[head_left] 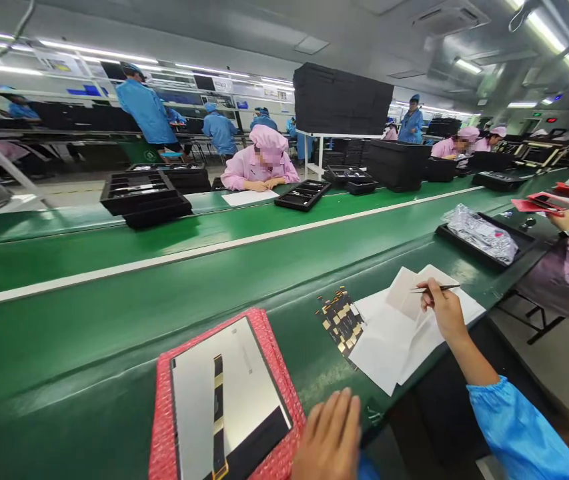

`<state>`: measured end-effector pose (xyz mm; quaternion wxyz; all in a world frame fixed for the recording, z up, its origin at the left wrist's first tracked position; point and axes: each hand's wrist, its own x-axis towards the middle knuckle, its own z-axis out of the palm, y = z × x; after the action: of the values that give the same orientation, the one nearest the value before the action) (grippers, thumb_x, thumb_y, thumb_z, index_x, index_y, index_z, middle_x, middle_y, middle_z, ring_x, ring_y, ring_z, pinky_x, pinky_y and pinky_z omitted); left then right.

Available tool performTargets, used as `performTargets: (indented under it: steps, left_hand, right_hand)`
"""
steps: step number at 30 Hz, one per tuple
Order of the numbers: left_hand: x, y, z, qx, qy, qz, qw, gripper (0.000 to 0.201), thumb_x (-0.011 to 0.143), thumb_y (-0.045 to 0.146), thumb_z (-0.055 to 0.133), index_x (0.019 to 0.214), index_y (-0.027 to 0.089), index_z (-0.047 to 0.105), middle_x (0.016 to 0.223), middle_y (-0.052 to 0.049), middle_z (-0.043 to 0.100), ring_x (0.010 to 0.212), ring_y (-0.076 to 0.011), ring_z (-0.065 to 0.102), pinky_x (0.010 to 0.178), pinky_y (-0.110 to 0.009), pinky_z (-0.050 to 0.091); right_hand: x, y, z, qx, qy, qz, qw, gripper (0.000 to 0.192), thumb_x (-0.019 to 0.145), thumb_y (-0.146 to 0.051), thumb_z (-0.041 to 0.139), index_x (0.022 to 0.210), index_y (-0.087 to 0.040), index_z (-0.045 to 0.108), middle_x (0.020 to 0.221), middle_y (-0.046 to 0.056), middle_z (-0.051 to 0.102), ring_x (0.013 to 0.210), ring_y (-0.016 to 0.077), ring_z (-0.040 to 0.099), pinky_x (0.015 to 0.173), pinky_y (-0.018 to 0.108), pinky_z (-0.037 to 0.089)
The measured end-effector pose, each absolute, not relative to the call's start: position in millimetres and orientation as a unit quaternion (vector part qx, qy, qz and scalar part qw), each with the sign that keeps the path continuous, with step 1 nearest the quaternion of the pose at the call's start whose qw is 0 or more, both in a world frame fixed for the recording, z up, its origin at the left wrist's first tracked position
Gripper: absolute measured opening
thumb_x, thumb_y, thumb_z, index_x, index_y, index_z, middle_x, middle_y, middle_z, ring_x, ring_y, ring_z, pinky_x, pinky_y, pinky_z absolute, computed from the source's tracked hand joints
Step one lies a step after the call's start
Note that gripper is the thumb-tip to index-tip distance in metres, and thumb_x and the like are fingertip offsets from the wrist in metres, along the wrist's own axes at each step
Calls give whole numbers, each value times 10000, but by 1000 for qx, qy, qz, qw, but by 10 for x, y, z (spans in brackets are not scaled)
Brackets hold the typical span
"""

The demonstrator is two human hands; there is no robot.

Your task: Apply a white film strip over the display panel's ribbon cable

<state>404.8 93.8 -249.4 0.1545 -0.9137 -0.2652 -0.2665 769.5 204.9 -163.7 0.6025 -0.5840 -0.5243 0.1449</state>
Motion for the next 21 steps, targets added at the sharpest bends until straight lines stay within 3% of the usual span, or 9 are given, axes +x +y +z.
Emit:
performTargets:
  steps: [3,6,8,10,13,15,18,21]
  left_hand:
    - [4926,918,-2352,-894,-341,-285,52,840,773,371,648,1511,432,252,1489,-18,503,1568,-160,61,1198,-488,448]
    - [5323,1012,-2163,-897,-338,-280,-62,758,904,433,509,1541,426,99,1514,-24,479,1469,-215,391,1099,-497,557]
    - [5323,1080,-2093,-894,-340,-288,-46,677,944,497,460,1541,414,151,1456,-37,552,1342,-241,555,1051,-514,595]
    - [5180,1121,-2076,-889,-343,-303,24,599,954,547,454,1508,376,304,1324,-54,656,1203,-239,655,999,-492,624]
    - [4882,1159,-2063,-864,-367,-321,125,438,958,493,489,1335,279,553,1031,-54,745,978,-231,713,945,-486,627]
    - [4761,1212,-2012,-852,-408,-300,130,327,948,385,503,1217,234,613,927,-37,725,896,-235,698,949,-534,598]
    - [4852,1362,-1890,-859,-446,-238,74,267,891,259,531,1141,219,616,976,-46,695,929,-253,671,939,-553,572]
    - [5236,1574,-1796,-885,-419,-203,34,290,843,170,572,1127,215,606,1118,-65,683,1059,-255,655,928,-472,581]
  right_hand:
    - [7807,2084,-1721,-553,-501,196,636,281,997,-365,476,995,-192,697,623,-13,682,475,120,649,390,168,449]
    - [7893,2087,-1786,-534,-492,226,650,182,959,-363,545,995,-263,694,694,-20,713,506,147,672,378,198,470]
    - [7949,2072,-1816,-528,-486,241,654,132,945,-356,571,965,-330,699,691,-33,709,514,179,667,364,241,475]
    - [8000,2045,-1838,-521,-475,257,661,113,928,-349,594,935,-384,701,682,-41,696,514,203,652,357,280,479]
    - [8056,1987,-1861,-515,-457,280,668,84,899,-362,629,900,-413,696,686,-48,688,533,214,649,368,307,490]
    - [8079,1945,-1873,-518,-455,303,658,36,871,-379,665,881,-403,689,700,-50,695,557,214,662,374,302,496]
    - [8109,1895,-1880,-529,-476,352,608,63,848,-418,688,849,-355,685,677,-45,694,523,196,663,352,274,483]
    - [8155,1875,-1859,-537,-506,393,549,155,856,-456,669,809,-308,671,565,-59,640,416,161,618,306,236,435]
